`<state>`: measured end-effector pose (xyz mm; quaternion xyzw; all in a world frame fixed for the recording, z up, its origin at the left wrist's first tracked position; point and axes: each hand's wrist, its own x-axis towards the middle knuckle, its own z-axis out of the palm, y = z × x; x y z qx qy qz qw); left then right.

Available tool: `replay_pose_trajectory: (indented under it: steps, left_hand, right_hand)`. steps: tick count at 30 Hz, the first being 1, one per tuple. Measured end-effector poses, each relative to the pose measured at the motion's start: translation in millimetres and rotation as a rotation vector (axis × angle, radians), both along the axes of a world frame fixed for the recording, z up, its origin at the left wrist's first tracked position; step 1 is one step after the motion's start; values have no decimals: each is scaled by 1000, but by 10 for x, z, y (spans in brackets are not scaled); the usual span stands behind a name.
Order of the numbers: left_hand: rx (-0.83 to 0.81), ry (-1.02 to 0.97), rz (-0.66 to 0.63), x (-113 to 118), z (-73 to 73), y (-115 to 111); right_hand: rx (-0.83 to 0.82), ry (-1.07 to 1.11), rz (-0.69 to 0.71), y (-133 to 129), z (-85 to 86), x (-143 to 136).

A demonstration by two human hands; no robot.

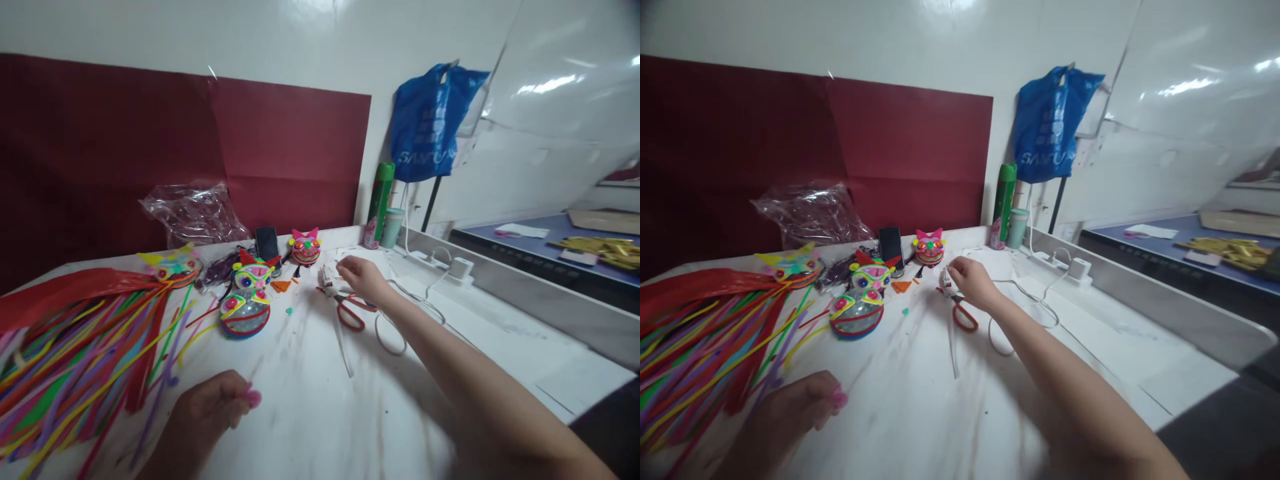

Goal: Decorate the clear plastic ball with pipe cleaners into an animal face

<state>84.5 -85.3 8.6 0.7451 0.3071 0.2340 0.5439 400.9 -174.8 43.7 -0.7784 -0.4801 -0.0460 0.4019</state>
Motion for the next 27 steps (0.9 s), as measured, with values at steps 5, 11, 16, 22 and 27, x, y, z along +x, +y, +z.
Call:
replay_pose_trajectory:
  steps: [5,11,16,22,27]
  left_hand:
    - [-5,80,29,15,57,0]
    - [37,119,63,52,46,-36]
    - [53,115,41,55,-2,13]
    - [44,2,91,59,-122,74]
    - [102,-52,99,32,-152,66]
  right_hand:
    - [-229,-117,-93,-107,-355,287]
    - [-376,-232,-191,-100,-454,447]
    - [-470,-350,-131,118,-445,543]
    - [-557,-433,-106,379,-590,497]
    - [-453,-448,-133,319,-547,454]
